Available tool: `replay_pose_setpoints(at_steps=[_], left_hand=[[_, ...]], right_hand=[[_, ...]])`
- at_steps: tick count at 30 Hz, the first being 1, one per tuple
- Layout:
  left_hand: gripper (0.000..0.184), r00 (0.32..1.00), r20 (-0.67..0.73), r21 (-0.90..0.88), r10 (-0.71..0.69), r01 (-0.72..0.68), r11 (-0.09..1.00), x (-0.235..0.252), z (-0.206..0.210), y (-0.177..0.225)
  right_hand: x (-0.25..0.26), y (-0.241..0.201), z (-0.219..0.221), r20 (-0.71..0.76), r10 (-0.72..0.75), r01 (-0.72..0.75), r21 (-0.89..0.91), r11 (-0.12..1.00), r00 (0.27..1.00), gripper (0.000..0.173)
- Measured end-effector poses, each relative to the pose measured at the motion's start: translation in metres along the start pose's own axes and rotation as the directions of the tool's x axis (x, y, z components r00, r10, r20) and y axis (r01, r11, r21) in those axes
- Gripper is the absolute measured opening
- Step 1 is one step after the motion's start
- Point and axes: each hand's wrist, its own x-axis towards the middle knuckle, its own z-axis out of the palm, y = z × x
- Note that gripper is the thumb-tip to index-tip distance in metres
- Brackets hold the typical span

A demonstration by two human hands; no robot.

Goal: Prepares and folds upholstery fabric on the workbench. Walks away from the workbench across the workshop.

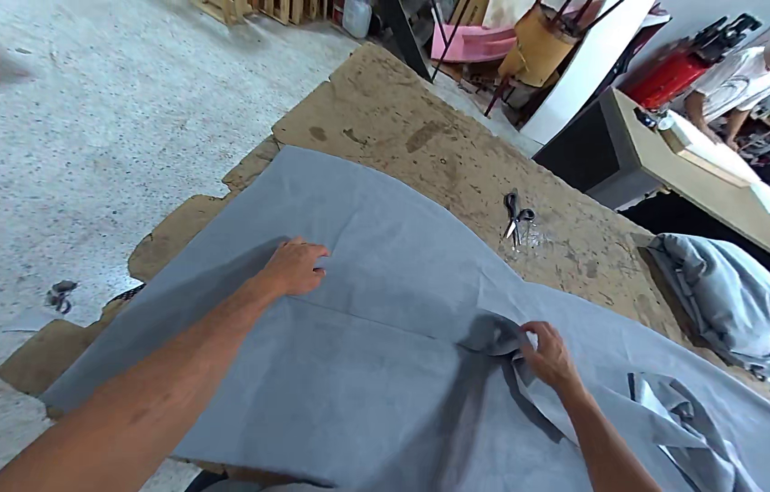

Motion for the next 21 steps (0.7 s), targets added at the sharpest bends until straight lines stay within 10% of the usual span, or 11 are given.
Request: replay_pose_setpoints(at_steps=[4, 7, 12, 16, 21], left_hand=[[0.032, 0.997, 0.071, -0.030, -0.011, 0.013, 0.999, 0.003, -0.009, -0.001], [0.028, 0.998, 0.069, -0.065, 0.016, -0.012, 0.998, 0.003, -0.012, -0.004], [0.018, 0.980, -0.166, -0.202, 0.111, -0.144, 0.969, -0.020, -0.028, -0.011], [0.015, 0.827, -0.477, -0.060, 0.296, -0.367, 0.928, -0.066, -0.023, -0.024], [0.020, 0.778, -0.472, 0.077, 0.414, -0.431, 0.899, -0.118, 0.027, -0.053]], right_hand=[[0.032, -0.020, 0.021, 0.127, 0.115, -0.103, -0.095, 0.990, 0.985, 0.057], [0.046, -0.031, 0.019, 0.207, 0.157, -0.133, -0.124, 0.983, 0.966, 0.033], [0.047, -0.043, 0.002, -0.081, -0.019, 0.019, -0.001, 1.000, 0.997, 0.012], [0.015, -0.037, 0.010, -0.328, -0.214, 0.238, 0.035, 0.971, 0.920, 0.013], [-0.040, -0.022, 0.048, -0.338, -0.207, 0.231, 0.031, 0.972, 0.918, 0.015]])
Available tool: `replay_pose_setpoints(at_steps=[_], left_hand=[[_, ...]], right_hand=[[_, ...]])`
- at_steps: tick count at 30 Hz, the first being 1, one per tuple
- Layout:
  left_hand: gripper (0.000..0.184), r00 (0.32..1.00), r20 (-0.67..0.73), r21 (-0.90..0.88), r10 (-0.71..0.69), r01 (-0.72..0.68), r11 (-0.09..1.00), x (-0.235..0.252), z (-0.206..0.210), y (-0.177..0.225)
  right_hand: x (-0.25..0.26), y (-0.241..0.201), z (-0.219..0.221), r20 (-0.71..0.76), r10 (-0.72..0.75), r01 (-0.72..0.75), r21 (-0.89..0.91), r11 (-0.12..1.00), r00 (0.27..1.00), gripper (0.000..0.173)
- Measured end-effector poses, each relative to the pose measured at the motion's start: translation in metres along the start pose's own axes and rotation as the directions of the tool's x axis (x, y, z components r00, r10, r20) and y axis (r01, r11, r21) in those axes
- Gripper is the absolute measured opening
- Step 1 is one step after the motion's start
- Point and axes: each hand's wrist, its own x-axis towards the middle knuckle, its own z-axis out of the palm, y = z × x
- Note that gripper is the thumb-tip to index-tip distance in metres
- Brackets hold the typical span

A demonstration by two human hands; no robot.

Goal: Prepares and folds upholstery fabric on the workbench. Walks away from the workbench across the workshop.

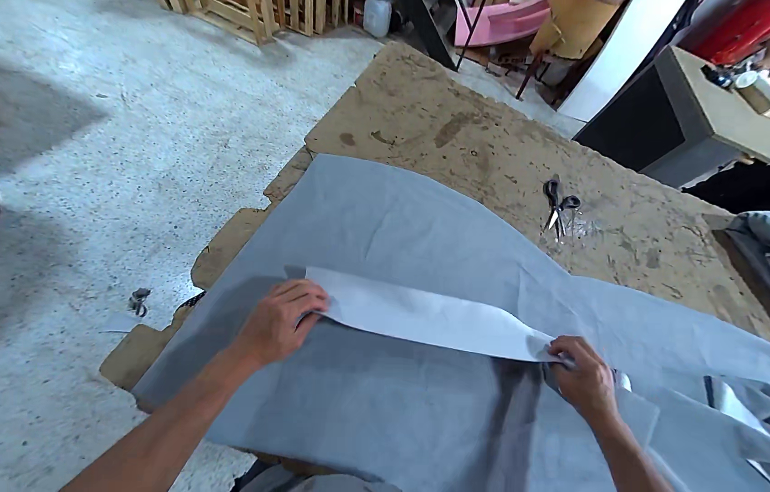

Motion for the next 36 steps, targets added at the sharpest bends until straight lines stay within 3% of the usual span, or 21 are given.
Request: replay_pose_setpoints(at_steps=[3, 9, 11, 13, 16, 20, 27, 30, 32, 34, 36], left_hand=[[0.021, 0.989, 0.139, 0.052, -0.045, 0.038, 0.998, -0.027, 0.016, 0.000], [0.018, 0.975, 0.203, 0.031, -0.091, 0.086, 0.996, -0.014, 0.010, -0.003], [0.017, 0.939, 0.264, -0.063, -0.219, 0.244, 0.968, 0.002, -0.002, -0.002], [0.016, 0.858, 0.341, -0.133, -0.383, 0.448, 0.884, 0.027, -0.014, -0.002], [0.021, 0.785, 0.367, -0.196, -0.499, 0.589, 0.784, 0.060, -0.014, -0.012], [0.027, 0.695, 0.353, -0.017, -0.627, 0.675, 0.738, 0.093, -0.001, -0.019], [0.035, 0.645, 0.225, 0.242, -0.731, 0.690, 0.683, 0.101, 0.012, -0.010], [0.042, 0.676, 0.122, 0.223, -0.727, 0.695, 0.684, 0.095, 0.012, -0.006], [0.050, 0.772, -0.032, 0.221, -0.635, 0.625, 0.748, 0.088, 0.009, 0.000], [0.045, 0.868, -0.150, 0.257, -0.473, 0.496, 0.829, 0.079, 0.014, 0.006], [0.043, 0.929, -0.128, 0.281, -0.348, 0.370, 0.885, 0.070, 0.028, 0.011]], right_hand=[[-0.020, 0.012, 0.018, 0.066, 0.016, -0.015, -0.023, 1.000, 0.998, 0.017], [-0.016, 0.024, 0.014, 0.033, 0.083, -0.084, 0.027, 0.996, 0.996, 0.024], [-0.003, 0.021, 0.002, 0.085, 0.176, -0.185, 0.120, 0.975, 0.981, 0.024], [0.018, 0.024, -0.007, 0.160, 0.235, -0.264, 0.195, 0.945, 0.959, 0.023], [0.057, 0.027, -0.010, 0.242, 0.279, -0.339, 0.256, 0.905, 0.929, 0.017], [0.102, 0.034, 0.005, 0.249, 0.373, -0.424, 0.196, 0.884, 0.894, 0.014], [0.132, 0.036, 0.030, 0.274, 0.416, -0.422, -0.039, 0.906, 0.867, 0.016], [0.133, 0.028, 0.025, 0.246, 0.373, -0.333, -0.188, 0.924, 0.895, 0.023], [0.133, -0.001, 0.016, 0.171, 0.298, -0.259, -0.220, 0.941, 0.939, 0.040], [0.129, -0.064, 0.025, 0.110, 0.177, -0.154, -0.192, 0.969, 0.978, 0.046], [0.120, -0.150, 0.056, 0.124, 0.053, -0.041, -0.096, 0.995, 0.991, 0.050]])
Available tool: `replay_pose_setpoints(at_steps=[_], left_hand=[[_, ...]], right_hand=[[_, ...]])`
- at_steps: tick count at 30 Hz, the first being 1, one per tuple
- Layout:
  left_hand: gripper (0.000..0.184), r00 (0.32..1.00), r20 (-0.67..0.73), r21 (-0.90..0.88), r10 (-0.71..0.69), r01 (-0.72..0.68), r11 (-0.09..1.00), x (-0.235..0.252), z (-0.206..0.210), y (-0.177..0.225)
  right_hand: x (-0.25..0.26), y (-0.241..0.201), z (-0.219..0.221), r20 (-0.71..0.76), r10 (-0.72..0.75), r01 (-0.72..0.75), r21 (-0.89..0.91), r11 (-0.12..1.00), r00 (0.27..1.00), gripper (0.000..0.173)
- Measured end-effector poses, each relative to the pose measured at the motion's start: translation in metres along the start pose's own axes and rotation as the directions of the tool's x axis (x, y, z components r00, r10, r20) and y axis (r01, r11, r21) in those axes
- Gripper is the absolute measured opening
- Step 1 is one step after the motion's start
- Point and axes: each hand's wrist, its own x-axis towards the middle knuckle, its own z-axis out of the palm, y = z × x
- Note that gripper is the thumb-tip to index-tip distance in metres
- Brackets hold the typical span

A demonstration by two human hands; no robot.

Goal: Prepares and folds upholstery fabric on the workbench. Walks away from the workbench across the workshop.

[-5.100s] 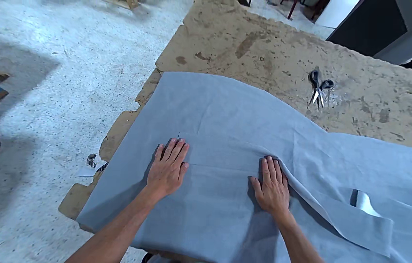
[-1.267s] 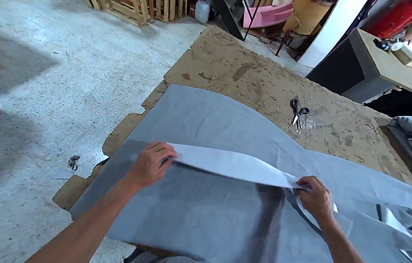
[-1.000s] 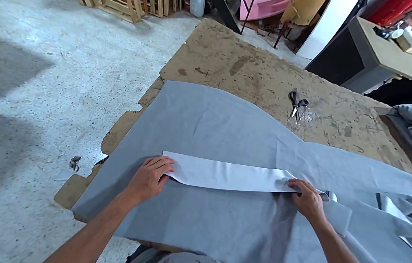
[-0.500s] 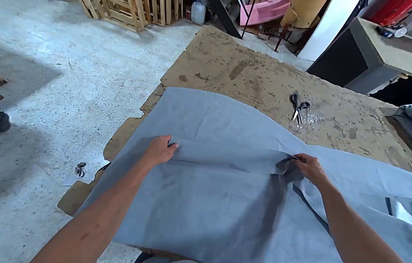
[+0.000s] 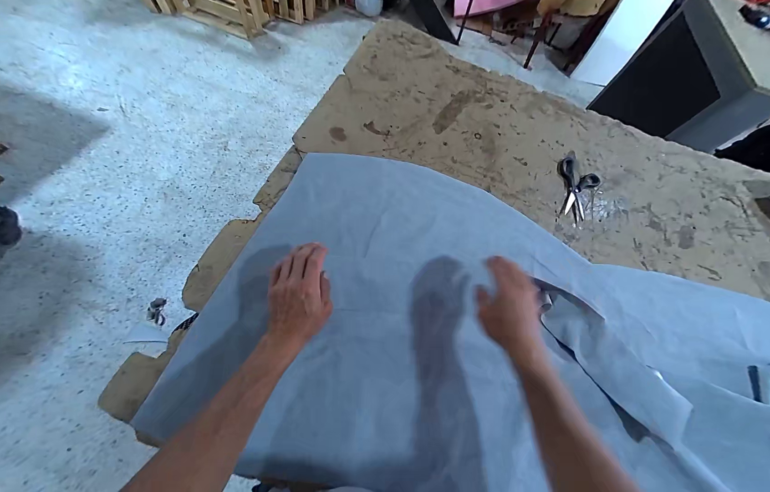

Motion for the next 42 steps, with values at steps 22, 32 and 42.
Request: replay_pose_setpoints(at_steps=[22, 32, 42], left_hand=[[0.064, 0.958, 0.286, 0.143, 0.035, -0.079, 0.987, -0.026, 0.042, -0.020], [0.035, 0.973, 0.206, -0.210, -0.109, 0.152, 0.966, 0.020, 0.015, -0.013], [0.058, 0.886, 0.428, 0.067, -0.179, 0.166, 0.984, 0.051, 0.001, 0.009]], right_hand=[[-0.057, 0.110, 0.073, 0.010, 0.169, -0.165, -0.155, 0.974, 0.986, 0.080], [-0.026, 0.106, 0.011, -0.124, 0.096, -0.107, -0.086, 0.990, 0.988, 0.045], [0.014, 0.151, 0.008, 0.154, 0.146, -0.141, -0.046, 0.989, 0.977, 0.032]])
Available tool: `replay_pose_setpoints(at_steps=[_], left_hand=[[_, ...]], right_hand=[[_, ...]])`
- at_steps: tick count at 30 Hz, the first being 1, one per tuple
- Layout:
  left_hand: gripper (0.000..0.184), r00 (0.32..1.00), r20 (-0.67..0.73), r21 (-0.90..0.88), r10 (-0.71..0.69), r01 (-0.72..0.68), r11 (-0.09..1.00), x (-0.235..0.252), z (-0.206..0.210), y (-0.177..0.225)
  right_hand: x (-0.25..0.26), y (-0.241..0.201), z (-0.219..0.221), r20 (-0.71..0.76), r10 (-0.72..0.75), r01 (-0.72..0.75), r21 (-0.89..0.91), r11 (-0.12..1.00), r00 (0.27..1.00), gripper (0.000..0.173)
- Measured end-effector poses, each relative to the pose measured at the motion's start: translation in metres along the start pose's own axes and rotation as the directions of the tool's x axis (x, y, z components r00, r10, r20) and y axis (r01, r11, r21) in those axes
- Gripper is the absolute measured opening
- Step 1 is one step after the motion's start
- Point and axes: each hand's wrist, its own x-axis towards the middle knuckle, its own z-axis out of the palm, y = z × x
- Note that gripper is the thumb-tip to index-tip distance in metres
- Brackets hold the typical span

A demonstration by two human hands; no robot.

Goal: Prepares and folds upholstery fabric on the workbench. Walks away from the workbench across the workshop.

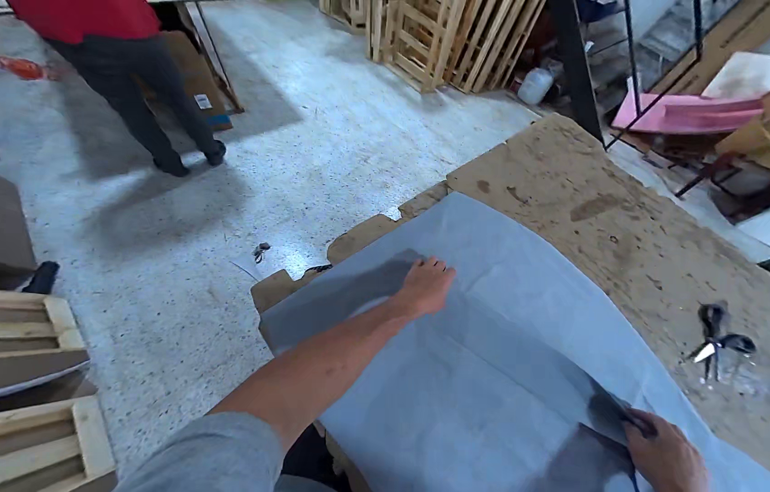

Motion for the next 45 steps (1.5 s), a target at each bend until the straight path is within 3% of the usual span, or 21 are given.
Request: replay_pose_setpoints(at_steps=[4, 9, 11, 13, 15, 17, 20, 22, 24, 27, 29, 32, 34, 36, 39, 40, 41, 43, 45], left_hand=[[0.033, 0.999, 0.031, -0.026, 0.032, -0.031, 0.999, 0.001, 0.002, -0.007], [0.026, 0.999, 0.047, -0.329, 0.009, 0.008, 0.944, -0.011, -0.043, -0.029], [0.026, 0.996, -0.089, -0.365, 0.008, -0.040, 0.930, -0.023, -0.070, -0.049], [0.025, 0.951, -0.309, -0.318, 0.032, -0.135, 0.939, -0.043, -0.094, -0.073], [0.025, 0.828, -0.555, -0.222, 0.084, -0.245, 0.944, -0.071, -0.107, -0.098], [0.025, 0.730, -0.673, -0.130, 0.120, -0.276, 0.952, -0.110, -0.107, -0.118], [0.021, 0.732, -0.674, -0.075, 0.099, -0.201, 0.977, -0.174, -0.059, -0.134], [0.016, 0.806, -0.589, -0.103, 0.053, -0.140, 0.985, -0.210, -0.005, -0.133], [0.014, 0.864, -0.502, -0.120, 0.039, -0.115, 0.986, -0.238, 0.039, -0.125], [0.017, 0.860, -0.508, -0.085, 0.045, -0.103, 0.991, -0.261, 0.068, -0.111], [0.018, 0.860, -0.509, -0.072, 0.036, -0.085, 0.994, -0.271, 0.070, -0.104], [0.026, 0.876, -0.478, -0.257, -0.061, -0.073, 0.964, -0.278, 0.057, -0.102], [0.033, 0.812, -0.558, -0.354, -0.171, -0.047, 0.934, -0.273, 0.049, -0.102], [0.035, 0.722, -0.643, -0.336, -0.258, 0.036, 0.941, -0.256, 0.044, -0.102], [0.071, 0.793, -0.486, -0.335, -0.367, 0.218, 0.916, -0.230, 0.033, -0.104], [0.075, 0.811, -0.439, -0.303, -0.385, 0.270, 0.914, -0.222, 0.033, -0.106], [0.069, 0.824, -0.414, -0.256, -0.386, 0.301, 0.919, -0.216, 0.033, -0.107], [0.039, 0.859, -0.359, -0.193, -0.366, 0.315, 0.929, -0.210, 0.032, -0.106], [0.021, 0.900, -0.264, -0.274, -0.347, 0.275, 0.922, -0.210, 0.028, -0.102]], right_hand=[[0.010, -0.005, -0.009, 0.043, 0.118, -0.117, -0.033, 0.993, 0.992, 0.024], [0.029, -0.039, -0.042, -0.085, 0.107, -0.102, 0.059, 0.993, 0.991, 0.022], [0.041, -0.077, -0.064, -0.152, 0.076, -0.065, 0.078, 0.995, 0.986, 0.020], [0.052, -0.124, -0.085, -0.247, 0.006, 0.020, 0.104, 0.994, 0.969, 0.020], [0.058, -0.165, -0.099, -0.349, -0.125, 0.175, 0.118, 0.977, 0.929, 0.021], [0.057, -0.187, -0.095, -0.407, -0.273, 0.334, 0.086, 0.939, 0.872, 0.021], [0.041, -0.187, -0.060, -0.343, -0.414, 0.440, -0.002, 0.898, 0.843, 0.017], [0.030, -0.173, -0.024, -0.250, -0.438, 0.439, -0.052, 0.897, 0.864, 0.016], [0.027, -0.161, 0.005, -0.129, -0.428, 0.417, -0.105, 0.903, 0.894, 0.018], [0.039, -0.156, 0.014, 0.160, -0.375, 0.399, -0.167, 0.902, 0.913, 0.025], [0.054, -0.162, -0.007, 0.312, -0.380, 0.434, -0.125, 0.892, 0.871, 0.029], [0.065, -0.204, -0.029, 0.218, -0.533, 0.552, -0.032, 0.833, 0.818, 0.027], [0.062, -0.244, -0.018, 0.189, -0.618, 0.625, 0.029, 0.780, 0.763, 0.027], [0.062, -0.272, 0.010, 0.233, -0.681, 0.684, 0.080, 0.725, 0.695, 0.034], [0.059, -0.282, 0.044, 0.251, -0.731, 0.743, 0.061, 0.666, 0.635, 0.048], [0.058, -0.282, 0.047, 0.258, -0.734, 0.751, 0.045, 0.659, 0.628, 0.048], [0.058, -0.282, 0.048, 0.277, -0.731, 0.752, 0.041, 0.658, 0.624, 0.044], [0.059, -0.278, 0.046, 0.334, -0.714, 0.752, 0.019, 0.658, 0.616, 0.029], [0.066, -0.268, 0.039, 0.407, -0.679, 0.737, 0.021, 0.676, 0.611, 0.025]])
